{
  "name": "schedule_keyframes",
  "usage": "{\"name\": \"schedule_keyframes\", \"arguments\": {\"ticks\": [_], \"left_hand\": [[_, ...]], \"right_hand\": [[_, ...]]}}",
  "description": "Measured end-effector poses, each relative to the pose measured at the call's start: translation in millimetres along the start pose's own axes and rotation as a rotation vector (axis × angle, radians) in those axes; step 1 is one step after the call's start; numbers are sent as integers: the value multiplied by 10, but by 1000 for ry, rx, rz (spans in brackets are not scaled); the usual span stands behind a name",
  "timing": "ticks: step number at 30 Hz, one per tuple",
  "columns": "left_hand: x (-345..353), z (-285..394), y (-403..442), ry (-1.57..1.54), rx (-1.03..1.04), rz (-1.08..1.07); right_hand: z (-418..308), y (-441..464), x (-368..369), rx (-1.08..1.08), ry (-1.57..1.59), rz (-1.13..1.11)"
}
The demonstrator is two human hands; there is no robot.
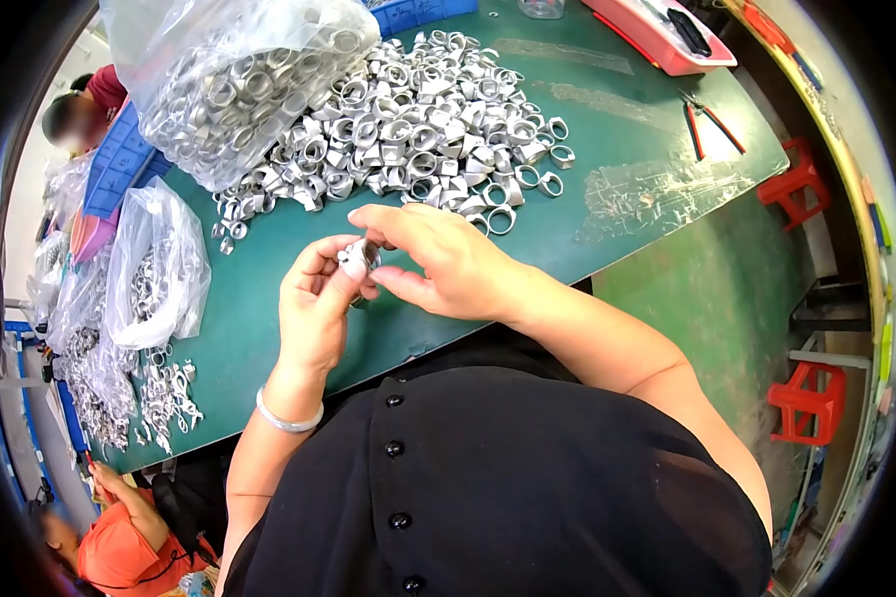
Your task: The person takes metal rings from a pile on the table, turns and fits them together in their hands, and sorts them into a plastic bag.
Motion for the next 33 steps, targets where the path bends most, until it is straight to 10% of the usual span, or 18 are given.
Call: {"name": "schedule_keyframes", "arguments": {"ticks": [11,33], "left_hand": [[5,-364,2,-853,-403,-60],[-332,-68,5,-754,-255,36]], "right_hand": [[192,0,82,260,271,8],[-40,177,108,10,-24,-47]]}}
Point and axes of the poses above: each hand's wrist, its own y-axis towards the middle knuckle, its own x-axis out of the palm, z = x × y, the point moved 7 cm from there along y, towards the middle knuckle, and after that the axes turned 1 degree about y, right-handed, at the moved point
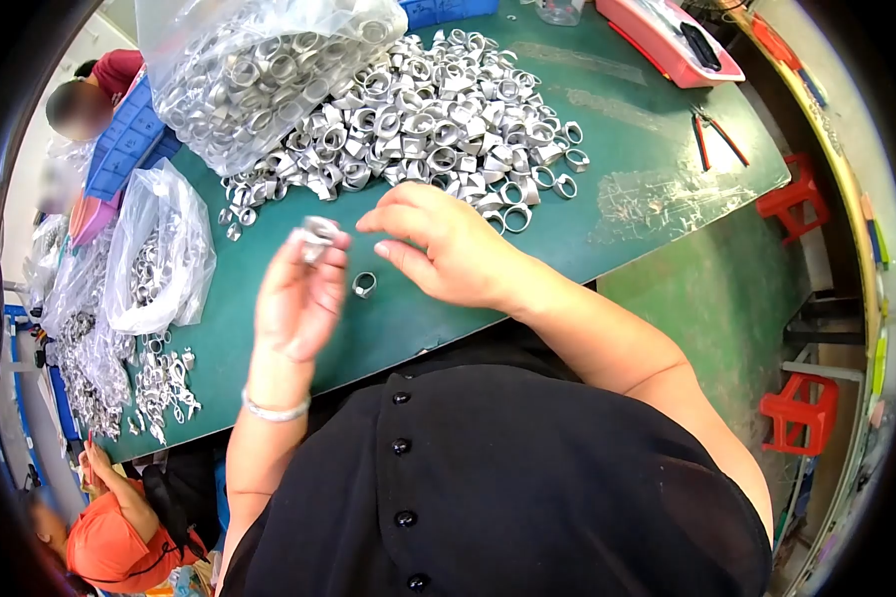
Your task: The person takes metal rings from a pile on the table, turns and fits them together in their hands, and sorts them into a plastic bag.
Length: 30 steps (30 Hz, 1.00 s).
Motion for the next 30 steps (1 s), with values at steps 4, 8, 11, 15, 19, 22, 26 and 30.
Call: {"name": "schedule_keyframes", "arguments": {"ticks": [4,8,11,15,19,22,26,30], "left_hand": [[-195,1062,-114,145,415,-32],[-675,2456,-461,456,869,217],[-1000,3064,-719,805,1112,653],[-1259,3078,-623,1800,712,911],[-449,2407,-604,2235,1227,882],[123,1722,-444,2129,1370,481],[492,718,-70,1935,1071,66],[609,-125,244,1787,725,-182]], "right_hand": [[78,-42,78,55,-54,-83],[152,-142,390,158,-133,-335],[166,-167,572,119,-191,-363],[176,-174,731,35,-304,-416],[147,-214,596,14,-295,-404],[77,-242,140,15,-264,-231],[423,-517,-833,261,-405,167],[845,-956,-1530,450,-670,299]]}}
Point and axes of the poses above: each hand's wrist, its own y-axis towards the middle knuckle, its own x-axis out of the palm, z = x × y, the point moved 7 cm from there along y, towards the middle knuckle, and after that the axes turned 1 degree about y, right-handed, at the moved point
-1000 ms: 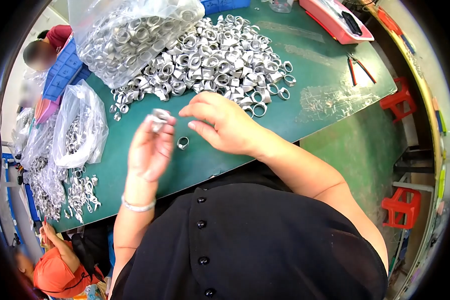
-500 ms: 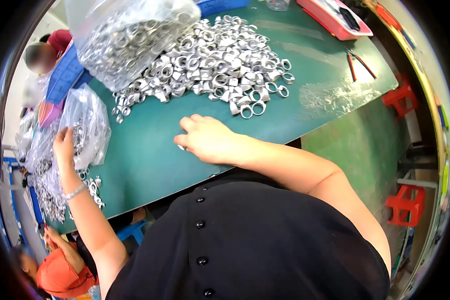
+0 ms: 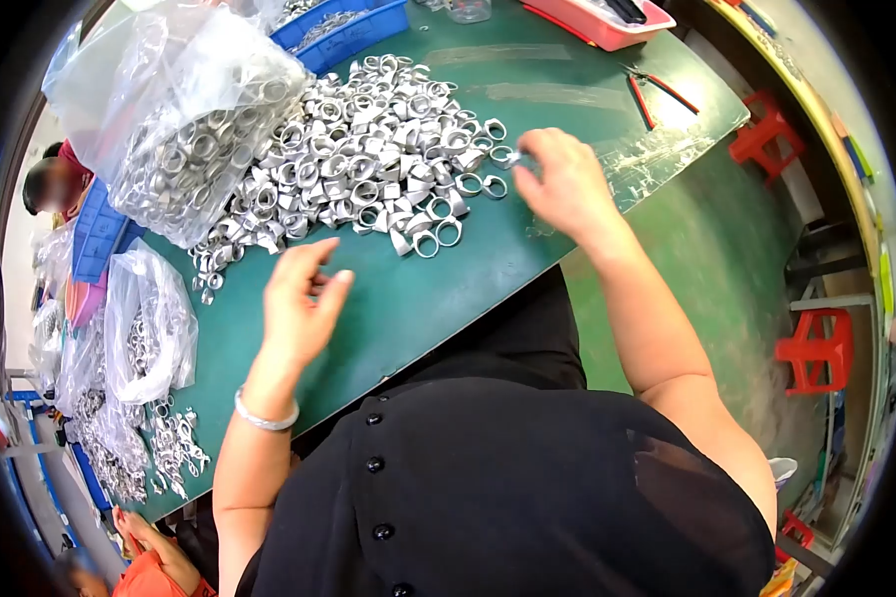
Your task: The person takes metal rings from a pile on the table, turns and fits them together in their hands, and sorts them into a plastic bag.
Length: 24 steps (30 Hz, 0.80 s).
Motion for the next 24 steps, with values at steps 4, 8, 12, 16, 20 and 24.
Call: {"name": "schedule_keyframes", "arguments": {"ticks": [4,8,12,16,20,24], "left_hand": [[427,165,126,9,-63,-158],[589,151,214,94,-56,-154],[601,152,198,135,-20,-90],[570,118,162,108,-3,-80],[565,-35,43,-194,-160,-133],[584,-146,-105,-901,-414,-117]], "right_hand": [[415,-101,-57,108,-301,-76],[141,-121,-90,-42,-177,74],[-263,-101,221,-178,139,-192],[-522,-92,350,-373,-21,-224],[-582,-59,335,-336,-16,-255],[-560,-62,317,-334,164,-269]]}}
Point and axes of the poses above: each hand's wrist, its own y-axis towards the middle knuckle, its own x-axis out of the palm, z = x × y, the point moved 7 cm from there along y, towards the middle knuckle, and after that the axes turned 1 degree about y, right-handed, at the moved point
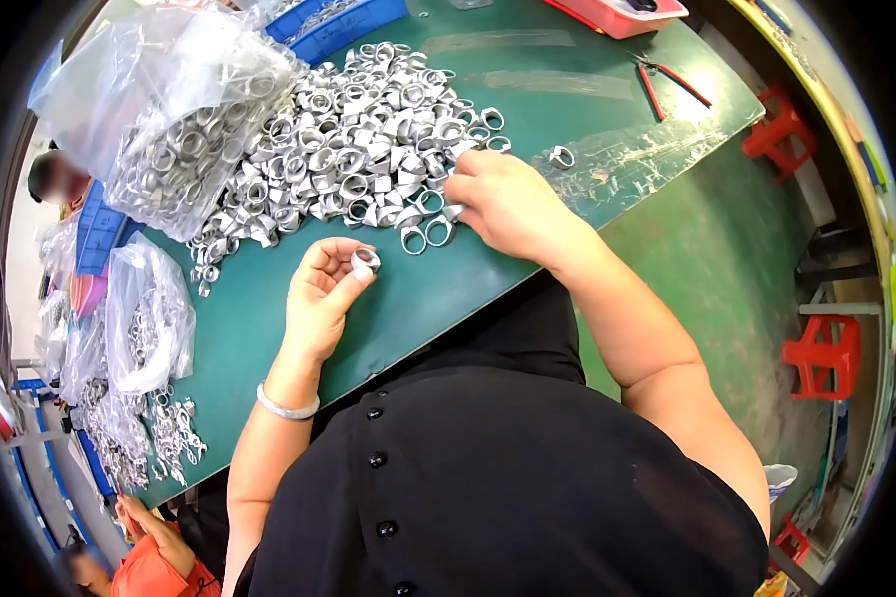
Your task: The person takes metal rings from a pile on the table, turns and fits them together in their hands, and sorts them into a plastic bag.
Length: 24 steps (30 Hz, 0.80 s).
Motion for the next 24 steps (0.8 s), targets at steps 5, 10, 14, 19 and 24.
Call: {"name": "schedule_keyframes", "arguments": {"ticks": [5,10,14,19,24], "left_hand": [[9,-2,-157,-376,-132,-39],[19,76,-284,-468,-133,-37],[-62,182,-384,-466,-98,-15],[-142,297,-454,-459,-69,-5],[-153,290,-496,-405,-83,33]], "right_hand": [[52,-57,212,468,942,-69],[-346,19,615,435,1578,-208],[-507,61,721,383,1611,-220],[-655,130,629,120,1283,-89],[-795,192,488,-71,943,60]]}}
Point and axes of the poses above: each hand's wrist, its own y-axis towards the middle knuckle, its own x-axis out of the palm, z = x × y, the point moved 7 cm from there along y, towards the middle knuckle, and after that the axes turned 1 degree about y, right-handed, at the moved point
